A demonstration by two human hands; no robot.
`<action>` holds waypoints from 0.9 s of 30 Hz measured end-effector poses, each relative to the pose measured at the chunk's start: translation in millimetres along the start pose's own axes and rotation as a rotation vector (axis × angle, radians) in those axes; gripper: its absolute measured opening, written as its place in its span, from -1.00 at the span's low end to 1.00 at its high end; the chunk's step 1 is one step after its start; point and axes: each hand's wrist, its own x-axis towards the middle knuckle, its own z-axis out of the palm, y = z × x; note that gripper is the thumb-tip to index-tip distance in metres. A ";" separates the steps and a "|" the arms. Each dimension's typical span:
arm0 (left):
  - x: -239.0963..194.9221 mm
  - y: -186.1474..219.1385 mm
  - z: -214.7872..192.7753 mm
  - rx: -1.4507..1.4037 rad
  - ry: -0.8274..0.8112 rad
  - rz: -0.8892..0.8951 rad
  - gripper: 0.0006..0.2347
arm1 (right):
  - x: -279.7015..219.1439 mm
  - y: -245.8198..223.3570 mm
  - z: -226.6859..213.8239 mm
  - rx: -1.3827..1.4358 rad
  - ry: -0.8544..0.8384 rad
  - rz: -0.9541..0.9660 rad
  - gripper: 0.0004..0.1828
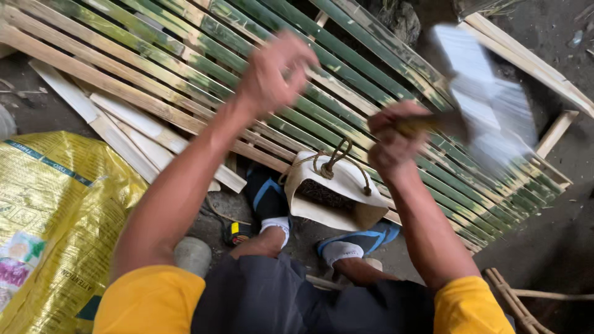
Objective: The person hammers nails into a bamboo mat using a hammer. They repeatedly pick up nails from a container and drive them into the bamboo slats to secure them to the frame.
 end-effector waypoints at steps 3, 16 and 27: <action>-44.1 98.3 47.2 -0.273 -0.785 0.045 -0.85 | 16.1 35.2 16.7 -0.580 -0.395 0.363 -0.71; -192.2 58.7 273.8 0.345 -1.187 0.168 -0.86 | -11.2 76.6 20.7 -0.645 -0.280 0.298 -0.69; -63.7 102.8 50.2 -0.334 -0.391 0.103 -0.76 | -19.3 70.0 19.1 -0.584 -0.234 0.313 -0.81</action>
